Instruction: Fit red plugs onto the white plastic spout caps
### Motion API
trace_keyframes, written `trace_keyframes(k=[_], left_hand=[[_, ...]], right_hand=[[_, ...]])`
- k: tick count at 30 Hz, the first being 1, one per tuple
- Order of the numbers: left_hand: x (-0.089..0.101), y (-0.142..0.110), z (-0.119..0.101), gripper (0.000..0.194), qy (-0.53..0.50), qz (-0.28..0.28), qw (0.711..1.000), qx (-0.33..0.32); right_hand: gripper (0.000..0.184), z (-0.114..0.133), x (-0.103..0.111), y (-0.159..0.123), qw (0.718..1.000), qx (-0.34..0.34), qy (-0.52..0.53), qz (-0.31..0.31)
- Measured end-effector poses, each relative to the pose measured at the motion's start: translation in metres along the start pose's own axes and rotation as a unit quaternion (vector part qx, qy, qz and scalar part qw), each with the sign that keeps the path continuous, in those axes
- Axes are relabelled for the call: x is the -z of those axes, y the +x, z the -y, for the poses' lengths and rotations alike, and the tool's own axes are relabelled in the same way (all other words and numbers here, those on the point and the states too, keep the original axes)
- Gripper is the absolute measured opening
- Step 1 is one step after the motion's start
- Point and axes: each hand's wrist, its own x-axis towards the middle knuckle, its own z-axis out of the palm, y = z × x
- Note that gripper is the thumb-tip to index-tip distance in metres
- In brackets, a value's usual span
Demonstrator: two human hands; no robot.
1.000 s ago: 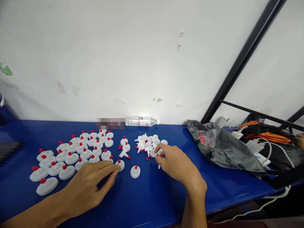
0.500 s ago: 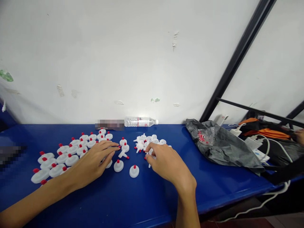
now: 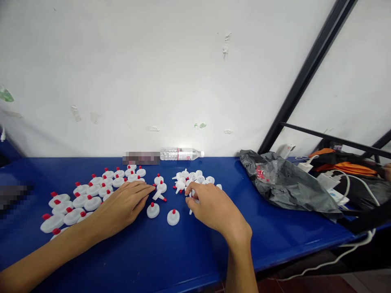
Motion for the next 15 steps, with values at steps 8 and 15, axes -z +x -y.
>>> trace_keyframes(k=[8, 15], left_hand=[[-0.0005, 0.0006, 0.0006, 0.034, 0.008, 0.021, 1.000, -0.009], [0.0020, 0.0031, -0.0022, 0.033, 0.012, 0.030, 0.999, -0.001]], right_hand=[[0.024, 0.0016, -0.0009, 0.0022, 1.000, 0.001, 0.004, 0.012], [0.024, 0.0024, -0.0015, 0.0015, 1.000, 0.001, -0.006, 0.015]])
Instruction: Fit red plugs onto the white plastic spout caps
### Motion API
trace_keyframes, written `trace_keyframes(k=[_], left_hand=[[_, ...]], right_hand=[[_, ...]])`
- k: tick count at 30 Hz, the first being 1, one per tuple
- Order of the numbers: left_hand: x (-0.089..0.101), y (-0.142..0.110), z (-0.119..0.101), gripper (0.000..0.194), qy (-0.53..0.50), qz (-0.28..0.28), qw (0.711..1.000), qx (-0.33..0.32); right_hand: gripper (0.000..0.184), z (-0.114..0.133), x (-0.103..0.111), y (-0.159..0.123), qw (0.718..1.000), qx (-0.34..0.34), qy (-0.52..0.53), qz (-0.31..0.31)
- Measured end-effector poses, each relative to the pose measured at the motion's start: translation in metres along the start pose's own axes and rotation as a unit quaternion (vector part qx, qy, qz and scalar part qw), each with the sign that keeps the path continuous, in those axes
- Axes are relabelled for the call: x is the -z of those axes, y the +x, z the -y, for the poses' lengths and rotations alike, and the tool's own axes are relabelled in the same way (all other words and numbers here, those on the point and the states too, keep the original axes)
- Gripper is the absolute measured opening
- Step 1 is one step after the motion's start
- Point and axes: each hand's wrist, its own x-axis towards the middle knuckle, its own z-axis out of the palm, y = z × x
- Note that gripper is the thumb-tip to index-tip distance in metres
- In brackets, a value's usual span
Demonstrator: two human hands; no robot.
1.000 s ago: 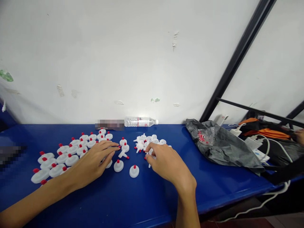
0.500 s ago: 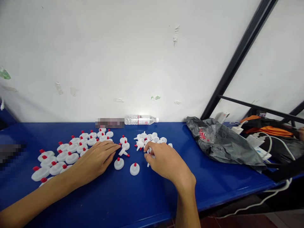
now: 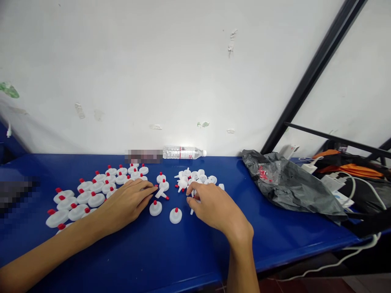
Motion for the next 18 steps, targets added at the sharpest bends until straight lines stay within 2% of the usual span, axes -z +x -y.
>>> trace_keyframes(k=[18], left_hand=[[-0.0010, -0.0008, 0.0004, 0.029, -0.031, -0.016, 0.999, 0.019]], right_hand=[[0.023, -0.0012, -0.0012, 0.0020, 1.000, 0.004, -0.006, 0.003]])
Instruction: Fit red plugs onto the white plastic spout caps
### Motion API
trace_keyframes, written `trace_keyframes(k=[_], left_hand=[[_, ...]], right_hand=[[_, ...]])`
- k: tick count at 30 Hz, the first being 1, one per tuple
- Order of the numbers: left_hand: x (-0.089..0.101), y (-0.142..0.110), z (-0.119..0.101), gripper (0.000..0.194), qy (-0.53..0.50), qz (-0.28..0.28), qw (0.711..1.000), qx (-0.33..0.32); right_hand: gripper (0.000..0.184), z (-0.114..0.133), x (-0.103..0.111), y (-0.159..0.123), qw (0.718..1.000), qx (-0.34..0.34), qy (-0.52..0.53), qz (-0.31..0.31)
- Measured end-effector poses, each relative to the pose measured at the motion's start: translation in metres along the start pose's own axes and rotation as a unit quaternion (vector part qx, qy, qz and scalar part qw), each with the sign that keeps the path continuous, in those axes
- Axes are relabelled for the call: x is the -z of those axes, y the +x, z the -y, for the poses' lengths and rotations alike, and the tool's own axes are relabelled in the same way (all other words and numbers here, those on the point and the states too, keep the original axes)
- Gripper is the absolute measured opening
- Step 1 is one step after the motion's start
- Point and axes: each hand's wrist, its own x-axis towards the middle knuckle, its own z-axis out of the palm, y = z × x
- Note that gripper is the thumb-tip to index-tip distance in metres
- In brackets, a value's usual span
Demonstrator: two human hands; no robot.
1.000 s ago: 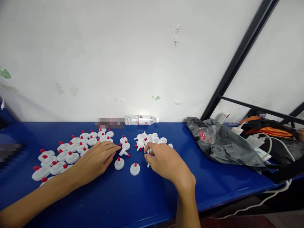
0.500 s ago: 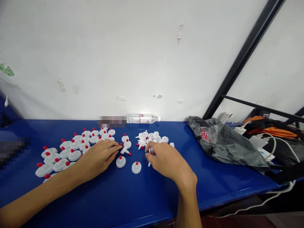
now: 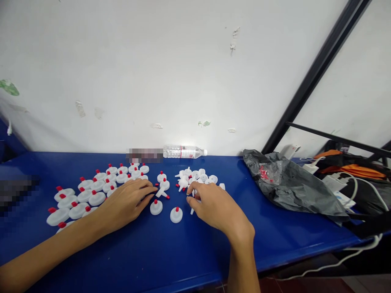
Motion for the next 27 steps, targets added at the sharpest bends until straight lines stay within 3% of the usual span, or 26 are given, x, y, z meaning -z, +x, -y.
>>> trace_keyframes(k=[11, 15, 20, 24, 27], left_hand=[[0.002, 0.000, 0.002, 0.025, -0.023, 0.028, 0.999, 0.016], [0.003, -0.001, 0.001, 0.021, -0.037, 0.010, 0.999, 0.016], [0.005, -0.001, 0.002, 0.017, -0.056, -0.098, 0.994, 0.007], [0.013, 0.001, -0.001, 0.010, -0.070, -0.218, 0.972, -0.046], [0.020, 0.000, -0.007, 0.017, -0.088, -0.271, 0.956, -0.078]], right_hand=[[0.023, 0.003, 0.001, -0.001, 1.000, -0.009, 0.007, -0.001], [0.023, 0.004, 0.001, -0.001, 1.000, -0.010, 0.004, -0.020], [0.023, 0.004, 0.001, 0.001, 0.996, 0.017, 0.055, -0.072], [0.022, 0.015, 0.002, -0.001, 0.977, 0.064, 0.139, -0.146], [0.028, 0.028, -0.001, -0.003, 0.962, 0.100, 0.190, -0.170]])
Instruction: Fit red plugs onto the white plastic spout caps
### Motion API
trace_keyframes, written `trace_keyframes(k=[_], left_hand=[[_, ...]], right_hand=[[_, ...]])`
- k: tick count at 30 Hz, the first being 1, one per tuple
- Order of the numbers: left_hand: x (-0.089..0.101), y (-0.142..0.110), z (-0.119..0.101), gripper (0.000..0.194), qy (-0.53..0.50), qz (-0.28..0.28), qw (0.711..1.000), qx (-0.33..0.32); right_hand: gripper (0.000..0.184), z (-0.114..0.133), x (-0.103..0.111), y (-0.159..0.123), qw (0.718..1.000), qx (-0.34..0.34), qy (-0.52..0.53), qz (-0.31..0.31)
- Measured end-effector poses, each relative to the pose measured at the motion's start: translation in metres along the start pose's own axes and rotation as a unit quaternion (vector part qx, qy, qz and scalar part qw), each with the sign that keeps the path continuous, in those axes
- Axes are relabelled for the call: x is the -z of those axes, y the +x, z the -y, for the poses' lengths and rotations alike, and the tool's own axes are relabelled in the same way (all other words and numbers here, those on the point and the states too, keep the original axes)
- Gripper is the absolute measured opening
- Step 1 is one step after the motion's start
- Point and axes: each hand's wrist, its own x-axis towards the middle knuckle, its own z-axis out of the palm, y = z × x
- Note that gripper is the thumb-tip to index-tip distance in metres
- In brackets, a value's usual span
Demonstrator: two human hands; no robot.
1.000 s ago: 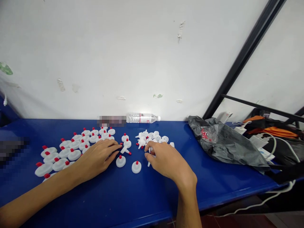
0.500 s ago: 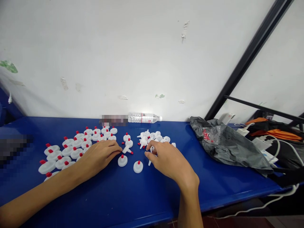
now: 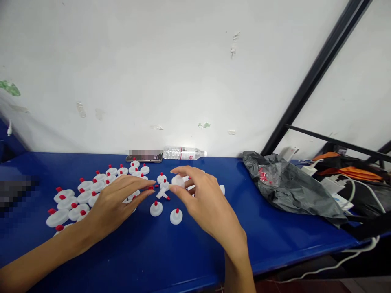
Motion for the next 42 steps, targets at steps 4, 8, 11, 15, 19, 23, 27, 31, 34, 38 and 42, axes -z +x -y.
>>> trace_keyframes(k=[4, 8, 11, 15, 19, 23, 27, 31, 34, 38, 42], left_hand=[[0.003, 0.000, -0.007, 0.021, -0.011, -0.023, 0.999, -0.031], [0.005, -0.001, -0.009, 0.021, -0.004, -0.042, 0.998, -0.046], [0.006, 0.000, -0.010, 0.022, -0.007, -0.053, 0.997, -0.048], [0.008, -0.001, -0.013, 0.025, -0.021, -0.056, 0.997, -0.052], [0.008, -0.004, -0.016, 0.028, -0.018, -0.061, 0.996, -0.061], [0.006, -0.005, -0.017, 0.032, 0.011, -0.057, 0.997, -0.043], [0.005, -0.005, -0.017, 0.017, 0.034, -0.043, 0.998, -0.032], [0.006, -0.005, -0.018, 0.008, 0.028, -0.041, 0.998, -0.041], [0.008, -0.004, -0.019, 0.007, 0.010, -0.041, 0.998, -0.051], [0.010, -0.002, -0.023, 0.010, -0.009, -0.044, 0.996, -0.071], [0.012, -0.001, -0.025, 0.020, -0.025, -0.059, 0.995, -0.070]], right_hand=[[0.027, 0.011, -0.011, -0.001, 0.999, 0.037, 0.034, 0.020], [0.029, 0.012, -0.016, -0.001, 0.998, 0.042, 0.041, 0.030], [0.033, 0.012, -0.016, -0.001, 0.997, 0.047, 0.042, 0.036], [0.034, 0.014, -0.016, -0.001, 0.996, 0.052, 0.060, 0.043], [0.033, 0.016, -0.014, -0.002, 0.996, 0.041, 0.056, 0.050], [0.031, 0.017, -0.011, -0.003, 0.997, 0.030, 0.057, 0.047], [0.029, 0.017, -0.011, -0.003, 0.995, 0.018, 0.081, 0.055], [0.026, 0.017, -0.013, -0.001, 0.993, 0.003, 0.101, 0.065], [0.027, 0.018, -0.013, -0.001, 0.991, -0.005, 0.110, 0.077], [0.027, 0.017, -0.012, -0.002, 0.988, -0.023, 0.126, 0.083], [0.030, 0.017, -0.014, -0.002, 0.983, -0.031, 0.155, 0.089]])
